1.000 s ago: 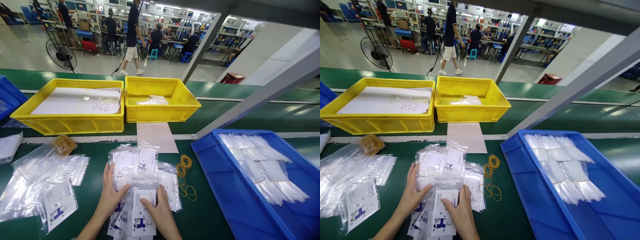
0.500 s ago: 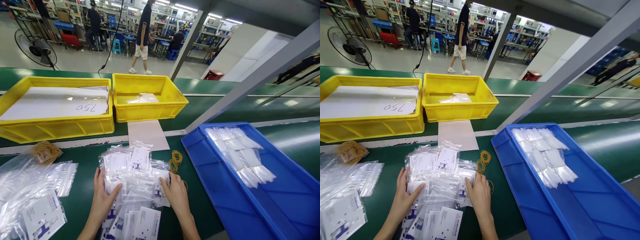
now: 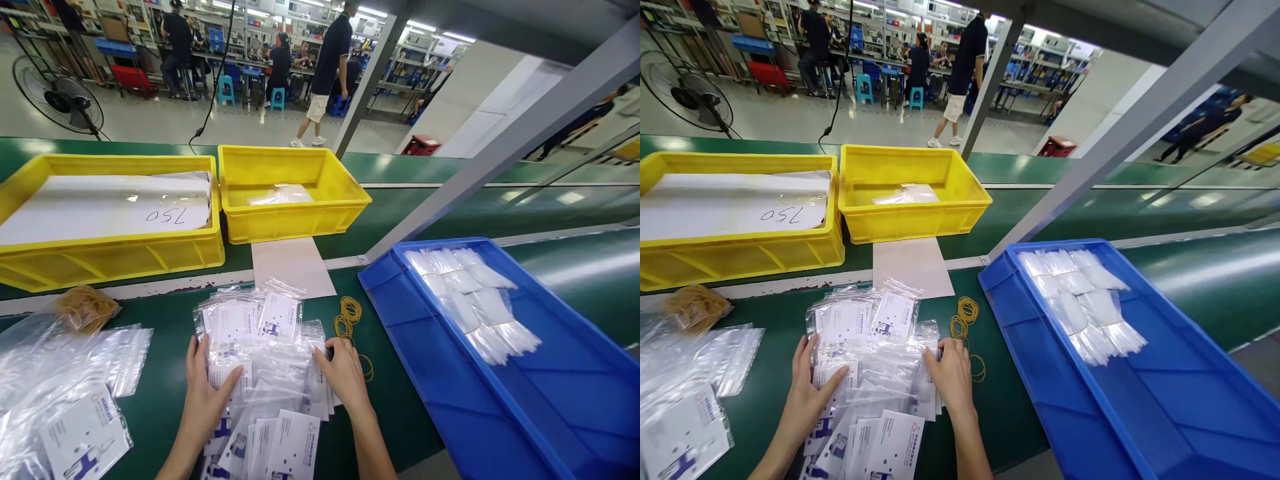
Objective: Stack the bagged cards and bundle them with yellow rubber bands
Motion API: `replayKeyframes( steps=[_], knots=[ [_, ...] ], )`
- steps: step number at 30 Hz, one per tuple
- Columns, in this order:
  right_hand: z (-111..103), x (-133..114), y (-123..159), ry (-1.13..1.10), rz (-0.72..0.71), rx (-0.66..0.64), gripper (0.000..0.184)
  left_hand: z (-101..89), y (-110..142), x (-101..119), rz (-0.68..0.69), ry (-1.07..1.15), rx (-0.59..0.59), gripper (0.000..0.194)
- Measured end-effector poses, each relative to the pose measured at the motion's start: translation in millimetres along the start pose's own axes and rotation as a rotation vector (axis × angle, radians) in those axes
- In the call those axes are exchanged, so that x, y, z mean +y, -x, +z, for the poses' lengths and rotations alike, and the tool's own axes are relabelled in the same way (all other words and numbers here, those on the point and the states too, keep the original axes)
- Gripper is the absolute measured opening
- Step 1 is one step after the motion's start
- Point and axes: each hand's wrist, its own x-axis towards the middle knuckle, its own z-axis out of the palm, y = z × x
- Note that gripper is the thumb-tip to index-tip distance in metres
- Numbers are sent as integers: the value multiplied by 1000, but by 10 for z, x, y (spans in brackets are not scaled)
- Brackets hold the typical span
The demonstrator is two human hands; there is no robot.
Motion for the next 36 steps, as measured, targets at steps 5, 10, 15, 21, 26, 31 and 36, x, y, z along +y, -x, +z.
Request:
replayKeyframes(
  steps=[5, 10, 15, 21, 26, 31, 36],
  knots=[
    [-1, -57, -20, -60, 6, -66, 33, -3, -7, -21, 11, -13, -9, 84],
    [-2, -80, -67, -45, -3, -121, 30, -1, 1, -14, -2, -10, -15, 85],
    [36, -101, -51, -45, -68, -109, 16, 2, -1, -14, -5, -36, -16, 83],
    [69, -141, -20, -95, -59, -126, 20, 23, 0, -46, 12, -26, -30, 82],
    [43, -191, -5, -94, -51, -142, 31, -9, -31, -86, -2, 11, -32, 77],
    [45, -246, 39, -11, -22, -110, 47, -128, -303, -66, -1, 79, 55, 78],
    [84, -332, 25, -20, -32, -97, 52, -121, -580, 95, -118, 221, 38, 86]
  ],
)
